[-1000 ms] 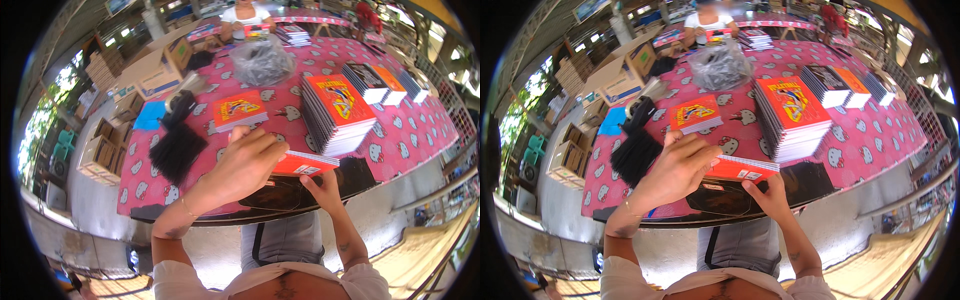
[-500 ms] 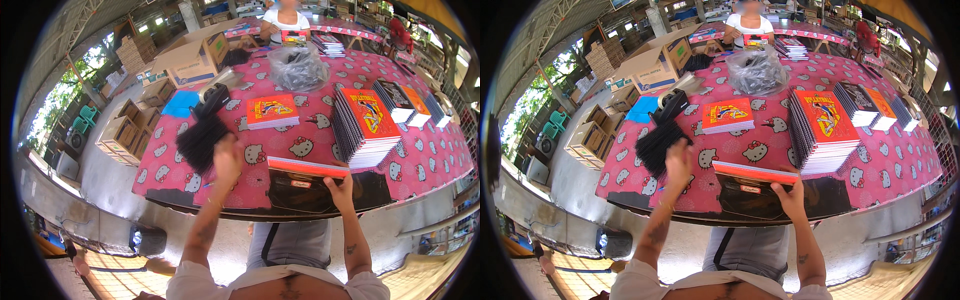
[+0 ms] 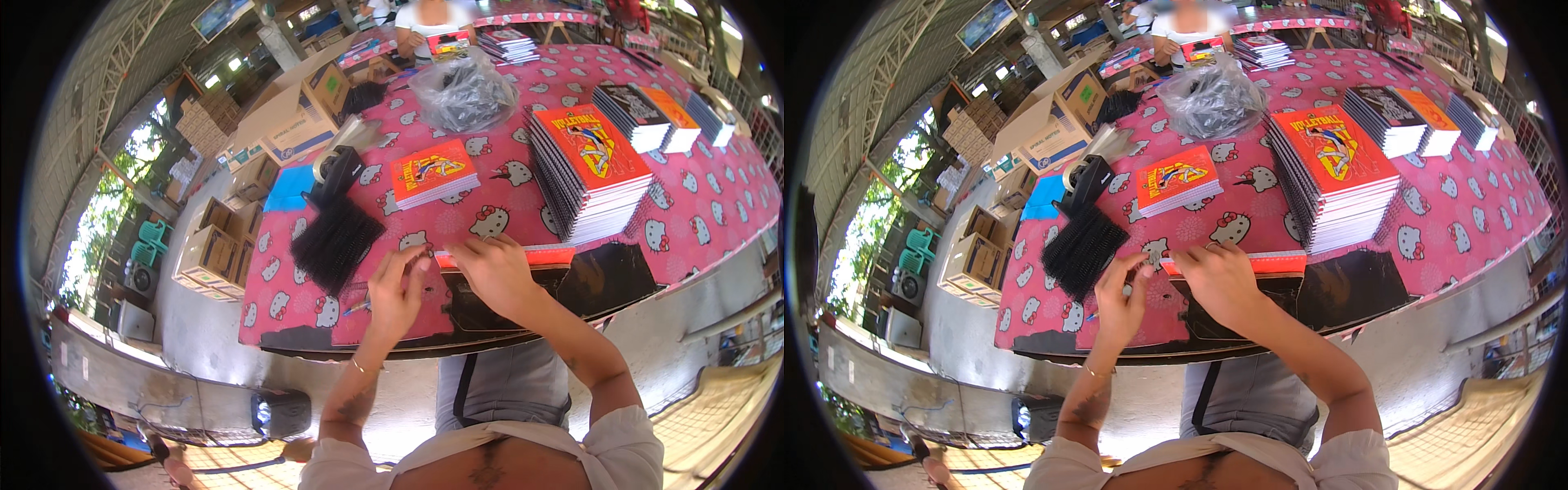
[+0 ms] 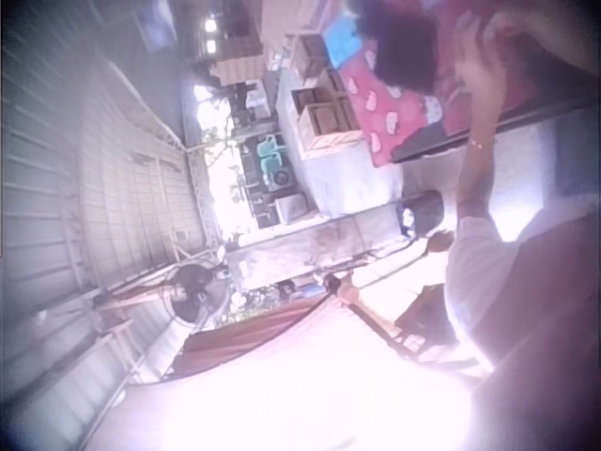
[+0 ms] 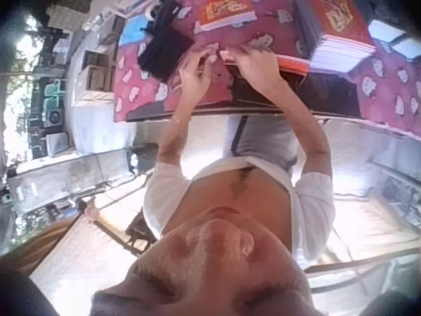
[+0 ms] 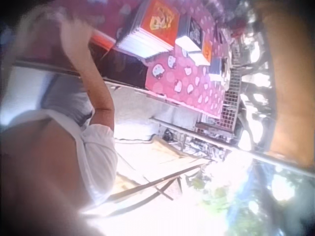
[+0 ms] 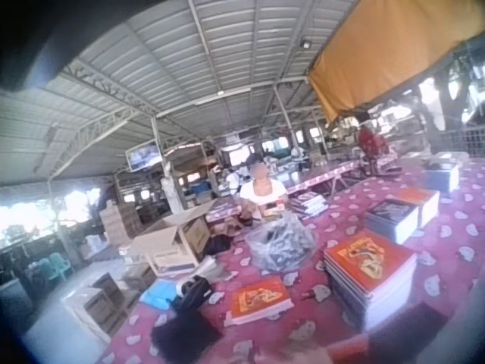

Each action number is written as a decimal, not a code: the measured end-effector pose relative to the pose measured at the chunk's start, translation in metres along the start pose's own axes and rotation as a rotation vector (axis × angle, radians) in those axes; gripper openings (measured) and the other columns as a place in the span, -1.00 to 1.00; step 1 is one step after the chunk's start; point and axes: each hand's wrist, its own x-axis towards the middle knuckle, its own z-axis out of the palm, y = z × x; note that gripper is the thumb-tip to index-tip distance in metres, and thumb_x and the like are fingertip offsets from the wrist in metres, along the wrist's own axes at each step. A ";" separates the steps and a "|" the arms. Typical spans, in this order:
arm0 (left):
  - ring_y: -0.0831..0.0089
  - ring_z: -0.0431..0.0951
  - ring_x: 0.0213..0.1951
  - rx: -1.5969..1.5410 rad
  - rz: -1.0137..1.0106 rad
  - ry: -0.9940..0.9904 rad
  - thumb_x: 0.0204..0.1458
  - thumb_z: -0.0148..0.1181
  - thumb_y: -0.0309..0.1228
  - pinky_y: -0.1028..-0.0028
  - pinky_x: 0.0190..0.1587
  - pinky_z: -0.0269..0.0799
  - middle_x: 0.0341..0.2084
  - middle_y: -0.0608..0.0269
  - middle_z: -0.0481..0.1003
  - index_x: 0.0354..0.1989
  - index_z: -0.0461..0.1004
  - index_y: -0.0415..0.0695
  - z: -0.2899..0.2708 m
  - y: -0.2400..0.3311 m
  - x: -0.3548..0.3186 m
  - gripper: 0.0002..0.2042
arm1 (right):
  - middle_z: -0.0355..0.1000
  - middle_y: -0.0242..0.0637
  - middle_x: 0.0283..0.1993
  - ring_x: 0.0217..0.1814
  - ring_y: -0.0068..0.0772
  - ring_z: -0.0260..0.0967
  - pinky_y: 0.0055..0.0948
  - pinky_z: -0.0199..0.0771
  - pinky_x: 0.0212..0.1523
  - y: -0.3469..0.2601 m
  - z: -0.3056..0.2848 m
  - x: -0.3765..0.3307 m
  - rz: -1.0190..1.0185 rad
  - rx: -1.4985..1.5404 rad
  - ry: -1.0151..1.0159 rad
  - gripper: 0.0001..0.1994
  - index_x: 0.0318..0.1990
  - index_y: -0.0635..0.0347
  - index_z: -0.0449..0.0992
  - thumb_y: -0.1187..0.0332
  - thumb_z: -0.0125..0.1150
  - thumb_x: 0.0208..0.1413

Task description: The person assembles notebooks by sliding spiral bindings through the holes of paper stacks and then stacking the completed notebooks on the table.

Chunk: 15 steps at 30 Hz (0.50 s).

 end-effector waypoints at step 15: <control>0.22 0.64 -0.31 -0.060 -0.063 0.127 0.06 0.36 -0.61 0.38 -0.21 0.52 -0.30 0.04 0.63 -0.13 0.64 -0.26 0.012 0.003 -0.016 -0.81 | 0.52 -0.37 -0.50 -0.47 -0.24 0.54 -0.23 0.47 -0.44 0.000 0.005 0.008 0.017 0.058 0.064 -0.90 -0.27 0.00 0.59 0.29 0.36 0.09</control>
